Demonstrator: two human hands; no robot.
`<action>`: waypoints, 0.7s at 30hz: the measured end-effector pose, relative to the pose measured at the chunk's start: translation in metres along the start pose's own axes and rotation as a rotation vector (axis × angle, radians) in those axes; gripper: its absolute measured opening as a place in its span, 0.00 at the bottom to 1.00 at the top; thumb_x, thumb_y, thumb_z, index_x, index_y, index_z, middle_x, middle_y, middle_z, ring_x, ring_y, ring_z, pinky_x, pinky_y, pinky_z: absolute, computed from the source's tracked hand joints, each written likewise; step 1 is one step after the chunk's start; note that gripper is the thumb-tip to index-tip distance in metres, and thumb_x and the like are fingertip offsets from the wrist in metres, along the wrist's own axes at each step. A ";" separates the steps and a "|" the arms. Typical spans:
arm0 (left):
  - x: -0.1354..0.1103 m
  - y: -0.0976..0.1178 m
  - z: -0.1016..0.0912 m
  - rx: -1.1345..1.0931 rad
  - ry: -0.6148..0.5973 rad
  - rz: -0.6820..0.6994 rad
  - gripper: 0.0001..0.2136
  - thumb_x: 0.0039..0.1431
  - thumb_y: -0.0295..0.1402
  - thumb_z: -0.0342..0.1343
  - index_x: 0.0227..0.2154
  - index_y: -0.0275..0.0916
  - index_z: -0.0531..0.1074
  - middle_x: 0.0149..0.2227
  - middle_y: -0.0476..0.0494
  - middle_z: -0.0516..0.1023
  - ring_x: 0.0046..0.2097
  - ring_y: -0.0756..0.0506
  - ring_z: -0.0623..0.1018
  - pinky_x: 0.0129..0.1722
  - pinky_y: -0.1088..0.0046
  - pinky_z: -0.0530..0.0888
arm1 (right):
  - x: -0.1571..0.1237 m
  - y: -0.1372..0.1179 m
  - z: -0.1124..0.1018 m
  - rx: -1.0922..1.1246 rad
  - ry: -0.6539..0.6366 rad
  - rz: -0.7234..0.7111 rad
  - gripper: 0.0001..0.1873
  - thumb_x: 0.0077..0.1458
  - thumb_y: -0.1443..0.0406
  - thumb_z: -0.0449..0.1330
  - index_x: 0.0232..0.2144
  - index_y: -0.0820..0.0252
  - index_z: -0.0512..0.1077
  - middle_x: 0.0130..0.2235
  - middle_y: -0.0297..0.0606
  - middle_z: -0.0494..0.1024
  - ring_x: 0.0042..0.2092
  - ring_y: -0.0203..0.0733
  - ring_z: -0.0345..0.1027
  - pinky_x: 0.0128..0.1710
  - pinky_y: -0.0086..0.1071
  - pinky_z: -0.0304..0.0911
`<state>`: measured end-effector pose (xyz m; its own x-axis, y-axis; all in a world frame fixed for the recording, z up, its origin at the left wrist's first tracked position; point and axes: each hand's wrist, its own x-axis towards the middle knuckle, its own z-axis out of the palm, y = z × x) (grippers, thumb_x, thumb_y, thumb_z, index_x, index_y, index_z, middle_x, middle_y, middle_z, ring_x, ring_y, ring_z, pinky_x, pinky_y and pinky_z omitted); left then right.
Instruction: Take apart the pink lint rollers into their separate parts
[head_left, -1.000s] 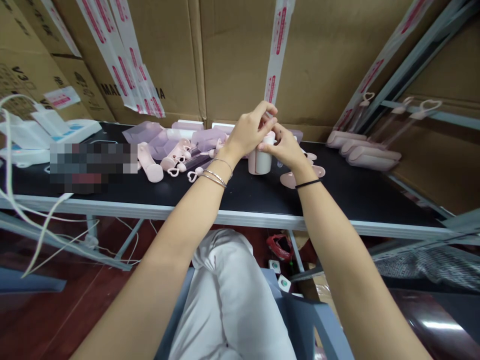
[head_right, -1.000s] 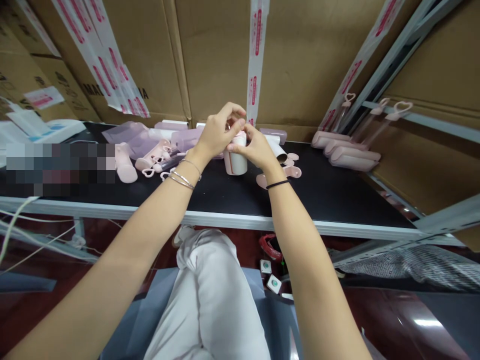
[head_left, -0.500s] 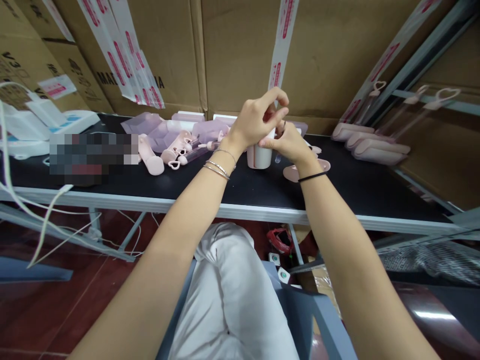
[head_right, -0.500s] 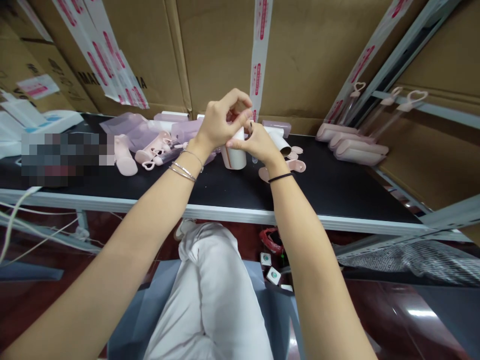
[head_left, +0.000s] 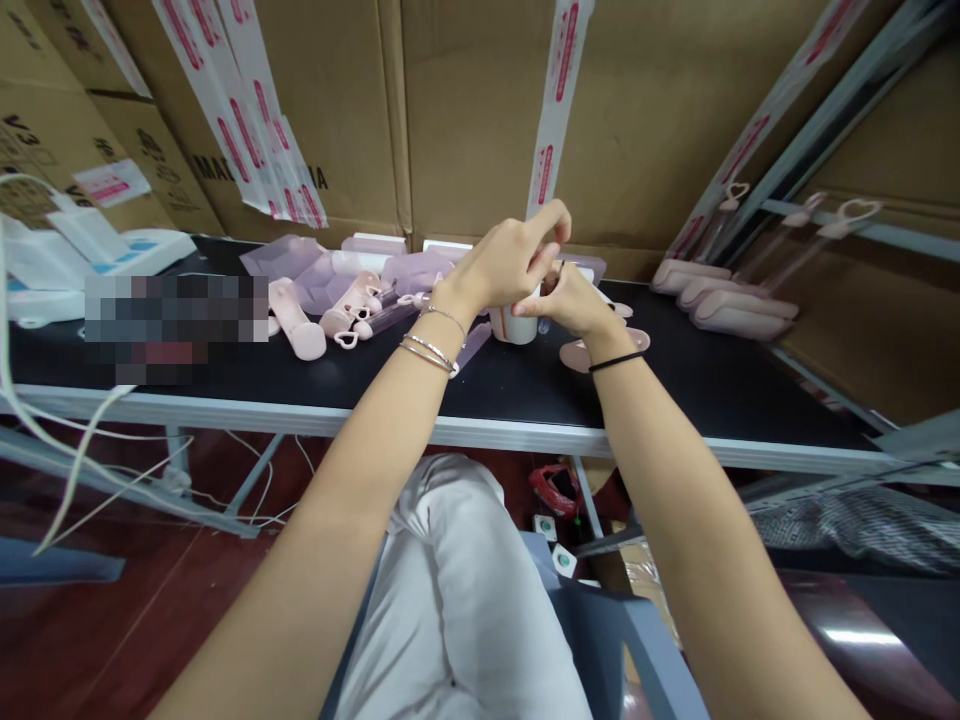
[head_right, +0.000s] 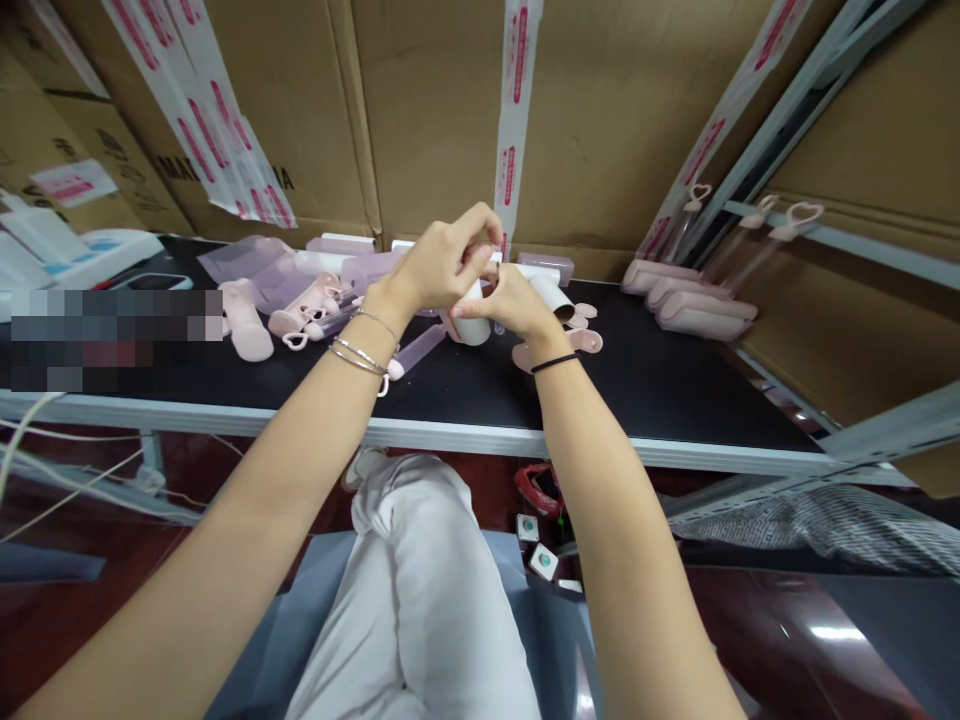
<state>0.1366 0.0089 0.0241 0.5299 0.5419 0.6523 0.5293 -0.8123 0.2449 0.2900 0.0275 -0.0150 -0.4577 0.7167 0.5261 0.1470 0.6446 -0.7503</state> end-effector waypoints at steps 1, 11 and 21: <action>0.000 -0.001 0.000 0.004 0.001 0.013 0.13 0.60 0.28 0.46 0.48 0.42 0.65 0.36 0.44 0.76 0.42 0.40 0.78 0.46 0.62 0.70 | 0.000 0.000 0.000 -0.016 -0.003 0.007 0.27 0.30 0.53 0.75 0.30 0.60 0.71 0.32 0.34 0.75 0.36 0.42 0.67 0.39 0.36 0.65; -0.001 -0.001 0.000 -0.022 0.019 0.021 0.15 0.55 0.24 0.49 0.45 0.42 0.65 0.29 0.47 0.73 0.36 0.43 0.77 0.41 0.64 0.70 | 0.002 0.003 -0.001 -0.096 -0.014 0.011 0.28 0.31 0.49 0.72 0.30 0.57 0.68 0.31 0.33 0.71 0.34 0.42 0.63 0.35 0.36 0.62; 0.001 -0.006 0.002 -0.069 0.049 0.005 0.14 0.55 0.26 0.50 0.46 0.40 0.64 0.28 0.48 0.73 0.31 0.47 0.73 0.37 0.67 0.69 | 0.002 -0.002 -0.008 -0.087 -0.057 0.026 0.24 0.33 0.62 0.71 0.35 0.58 0.69 0.36 0.34 0.74 0.44 0.47 0.67 0.46 0.41 0.64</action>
<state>0.1348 0.0146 0.0217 0.4981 0.5281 0.6878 0.4794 -0.8286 0.2891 0.2956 0.0294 -0.0095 -0.5013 0.7192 0.4812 0.2341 0.6481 -0.7247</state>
